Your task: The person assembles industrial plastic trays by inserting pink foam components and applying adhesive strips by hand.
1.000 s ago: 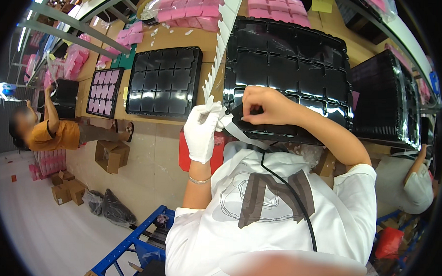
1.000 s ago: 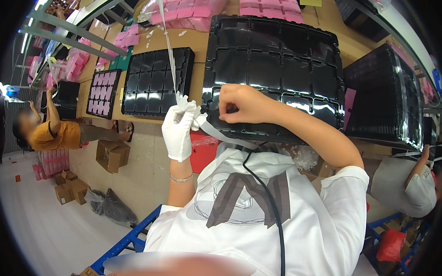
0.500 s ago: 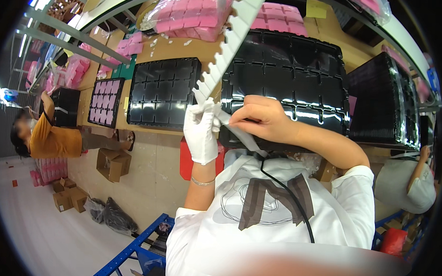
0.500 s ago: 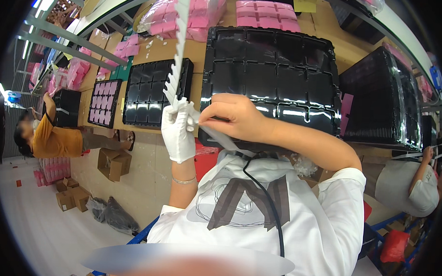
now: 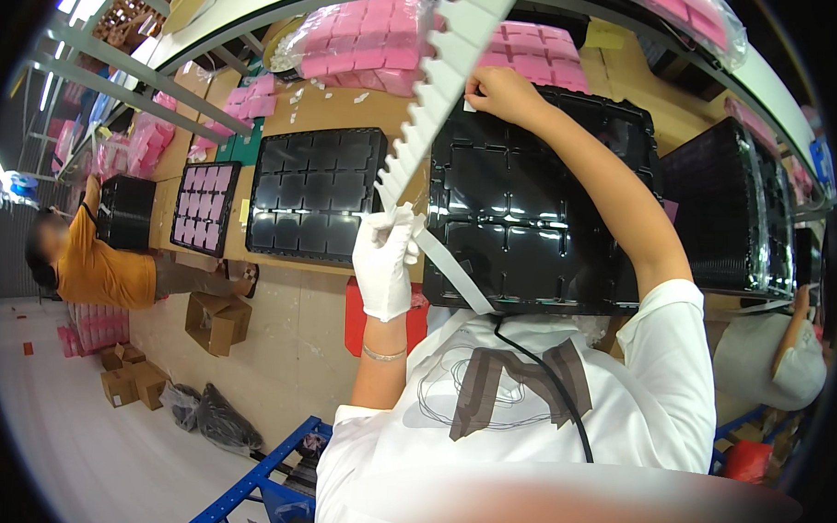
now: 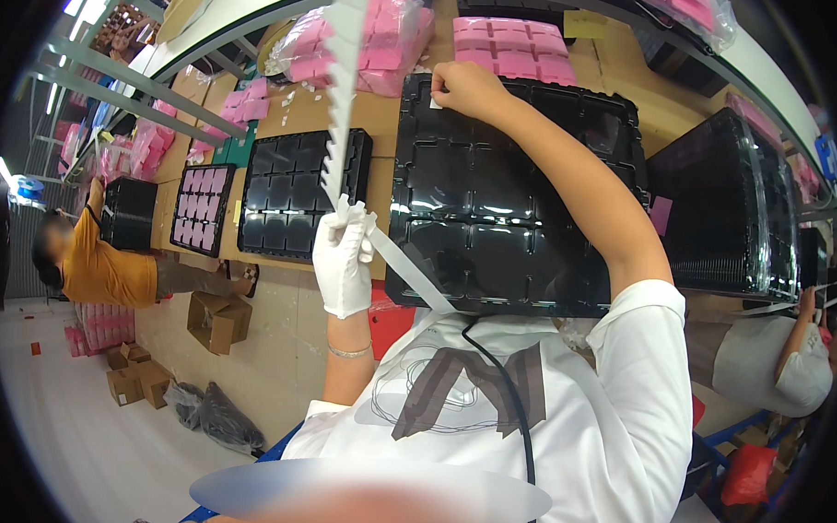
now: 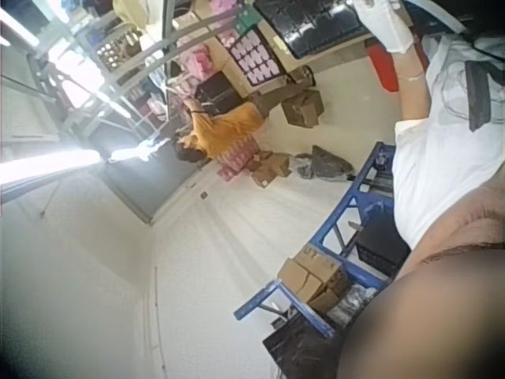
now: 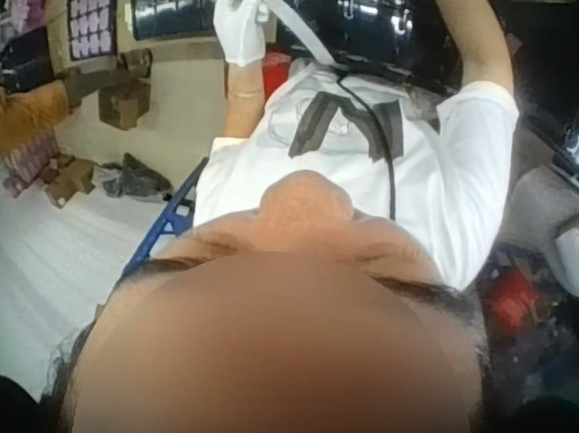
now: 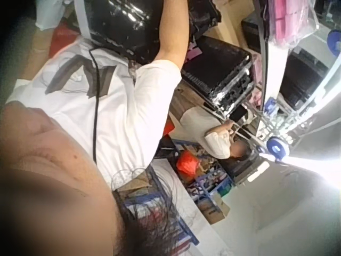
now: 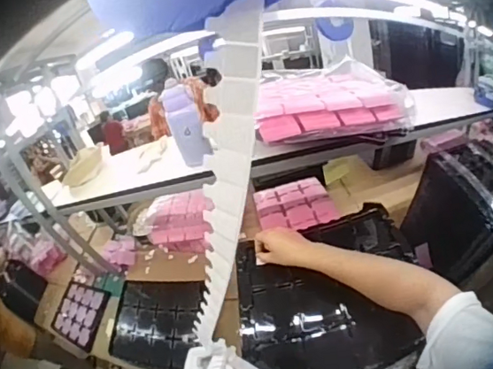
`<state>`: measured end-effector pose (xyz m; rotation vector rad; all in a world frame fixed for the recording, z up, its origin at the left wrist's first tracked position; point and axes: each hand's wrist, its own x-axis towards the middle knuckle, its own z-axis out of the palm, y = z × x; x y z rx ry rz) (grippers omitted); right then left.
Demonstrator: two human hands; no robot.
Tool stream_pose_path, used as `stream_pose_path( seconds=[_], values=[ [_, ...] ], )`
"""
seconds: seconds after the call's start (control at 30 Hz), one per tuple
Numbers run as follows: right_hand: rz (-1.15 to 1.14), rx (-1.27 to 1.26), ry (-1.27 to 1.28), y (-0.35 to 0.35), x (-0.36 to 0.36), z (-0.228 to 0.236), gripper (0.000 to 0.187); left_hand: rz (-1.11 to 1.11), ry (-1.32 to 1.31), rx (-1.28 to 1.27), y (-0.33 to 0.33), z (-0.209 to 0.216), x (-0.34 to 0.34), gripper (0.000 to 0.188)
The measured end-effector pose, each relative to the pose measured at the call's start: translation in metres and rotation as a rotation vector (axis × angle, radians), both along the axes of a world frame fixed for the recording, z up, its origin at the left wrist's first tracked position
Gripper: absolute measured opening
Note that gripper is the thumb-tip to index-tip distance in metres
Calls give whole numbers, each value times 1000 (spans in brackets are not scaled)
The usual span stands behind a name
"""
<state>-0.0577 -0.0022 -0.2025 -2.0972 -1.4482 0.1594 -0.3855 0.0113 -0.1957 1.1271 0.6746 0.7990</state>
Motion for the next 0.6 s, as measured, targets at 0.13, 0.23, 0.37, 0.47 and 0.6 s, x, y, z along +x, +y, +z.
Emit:
stream_pose_path(
  seconds=[0.13,0.23,0.37,0.47,0.6],
  values=[
    [80,162,-65,8,26,-37,16,-24,-17,-28,2,5,5,10],
    [17,221,-98,14,28,-44,19,-34,27,-32,5,3,7,9],
    [16,61,-10,9,13,-23,19,-43,18,-29,10,-1,6,10],
    [29,185,-58,4,20,-31,20,-58,12,-31,8,-1,10,10],
    [66,-94,104,-9,7,-1,22,-57,3,-11,10,-6,8,10]
  ],
)
